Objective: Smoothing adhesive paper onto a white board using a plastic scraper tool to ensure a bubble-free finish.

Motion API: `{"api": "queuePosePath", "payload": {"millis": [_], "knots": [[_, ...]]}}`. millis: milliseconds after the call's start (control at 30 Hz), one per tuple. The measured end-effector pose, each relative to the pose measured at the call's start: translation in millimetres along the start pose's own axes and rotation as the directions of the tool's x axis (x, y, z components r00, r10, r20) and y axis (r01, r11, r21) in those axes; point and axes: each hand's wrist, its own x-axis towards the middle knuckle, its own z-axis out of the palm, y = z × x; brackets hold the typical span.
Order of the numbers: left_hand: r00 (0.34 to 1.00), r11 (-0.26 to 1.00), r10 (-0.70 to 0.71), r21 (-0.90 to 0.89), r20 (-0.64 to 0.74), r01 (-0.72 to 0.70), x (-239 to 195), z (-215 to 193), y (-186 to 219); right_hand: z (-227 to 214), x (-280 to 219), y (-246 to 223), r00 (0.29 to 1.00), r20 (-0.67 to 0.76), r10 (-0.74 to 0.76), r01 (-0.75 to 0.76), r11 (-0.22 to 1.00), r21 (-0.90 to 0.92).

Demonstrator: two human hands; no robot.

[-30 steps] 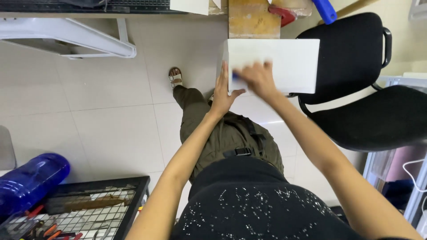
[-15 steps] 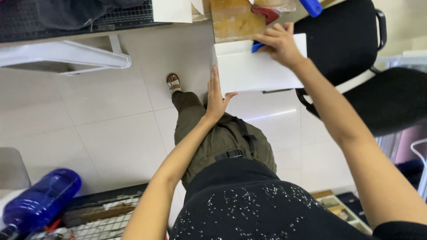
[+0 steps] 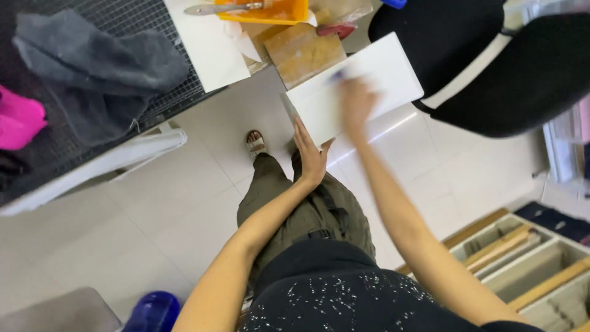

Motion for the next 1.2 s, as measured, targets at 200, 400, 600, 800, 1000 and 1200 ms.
{"api": "queuePosePath", "payload": {"millis": [200, 400, 600, 800, 1000, 1200], "knots": [[1.000, 0.997, -0.022, 0.074, 0.009, 0.021, -3, 16, -33, -14, -85, -90, 0.944, 0.138, -0.298, 0.304, 0.953, -0.019], [1.000, 0.998, -0.021, 0.051, -0.002, 0.021, 0, 2, 0, 12, 2, 97, 0.989, -0.149, -0.014, -0.023, 0.971, -0.239], [0.993, 0.800, 0.095, 0.588, 0.073, -0.120, -2, -18, 74, -30, -68, 18, 0.968, 0.093, 0.232, -0.249, 0.855, 0.456], [0.995, 0.996, -0.072, 0.065, 0.073, 0.067, -4, 0, -9, -39, -113, -3, 0.994, -0.052, 0.097, -0.073, 0.934, 0.349], [0.990, 0.995, -0.058, 0.091, 0.132, 0.046, -3, -12, 10, -56, -130, -24, 0.981, 0.134, 0.143, -0.170, 0.960, 0.220], [0.963, 0.995, -0.095, 0.042, 0.253, 0.087, 2, -32, 31, -29, -49, 98, 0.973, -0.144, 0.182, -0.192, 0.980, -0.059]]}}
